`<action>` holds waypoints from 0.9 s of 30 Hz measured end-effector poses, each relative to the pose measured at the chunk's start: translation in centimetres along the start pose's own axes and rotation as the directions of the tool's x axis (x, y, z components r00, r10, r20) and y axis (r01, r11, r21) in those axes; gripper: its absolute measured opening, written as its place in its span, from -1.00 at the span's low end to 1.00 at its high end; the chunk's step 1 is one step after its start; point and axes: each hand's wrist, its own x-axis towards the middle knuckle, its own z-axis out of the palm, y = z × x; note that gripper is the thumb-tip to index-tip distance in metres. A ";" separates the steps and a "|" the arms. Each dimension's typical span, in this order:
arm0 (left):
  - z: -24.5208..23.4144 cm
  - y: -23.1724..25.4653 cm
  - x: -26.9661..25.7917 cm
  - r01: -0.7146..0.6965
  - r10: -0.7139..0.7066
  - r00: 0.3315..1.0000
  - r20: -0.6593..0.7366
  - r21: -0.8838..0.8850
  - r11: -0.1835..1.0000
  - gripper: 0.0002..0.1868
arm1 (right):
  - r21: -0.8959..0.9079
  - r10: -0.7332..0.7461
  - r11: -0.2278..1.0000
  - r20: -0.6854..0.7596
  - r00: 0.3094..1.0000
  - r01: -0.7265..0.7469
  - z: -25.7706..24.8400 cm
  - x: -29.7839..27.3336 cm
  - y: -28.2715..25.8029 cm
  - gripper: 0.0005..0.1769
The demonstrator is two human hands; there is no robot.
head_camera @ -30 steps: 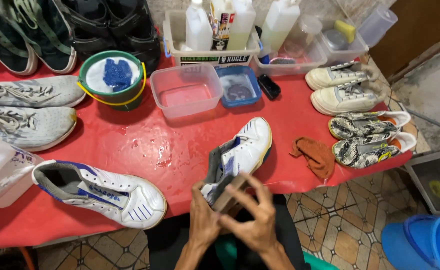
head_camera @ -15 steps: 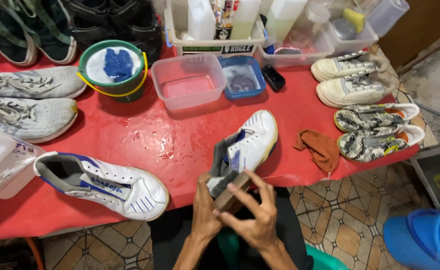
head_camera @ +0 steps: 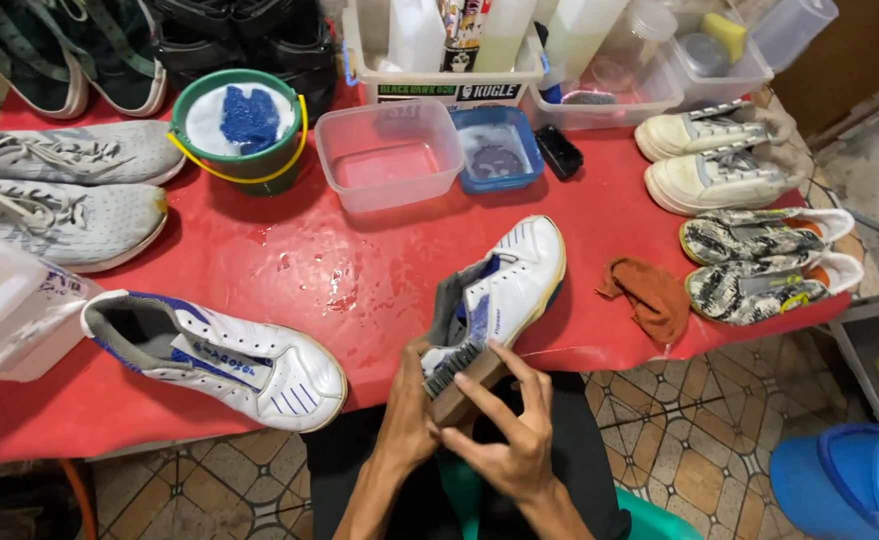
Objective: Scrubbing the upper part of a white sneaker with a brush and cleaning solution, then wiping it with a cloth.
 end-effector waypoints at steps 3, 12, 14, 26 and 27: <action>0.1 1.1 0.5 0.067 -0.067 0.995 -0.067 -0.016 0.998 -0.25 | -0.024 0.020 1.000 -0.045 0.999 -0.021 -0.1 0.7 0.6 -0.27; 0.2 1.0 0.2 0.039 -0.037 0.998 -0.041 0.062 0.997 -0.14 | 0.002 0.140 0.990 -0.119 0.983 -0.141 -0.3 0.4 0.8 -0.30; -0.1 1.0 0.1 -0.025 0.025 0.999 0.025 0.000 1.000 -0.30 | -0.044 -0.026 0.999 -0.051 0.998 0.023 0.1 -0.6 0.9 -0.30; 0.1 1.3 0.6 -0.063 0.065 0.997 -0.033 0.057 0.996 -0.25 | -0.018 0.113 0.993 -0.182 0.977 -0.118 0.3 -0.1 1.4 -0.28; 0.3 0.5 0.3 -0.061 0.063 0.997 -0.037 0.059 0.996 -0.25 | -0.015 0.112 0.993 -0.179 0.977 -0.117 0.2 -0.2 0.9 -0.28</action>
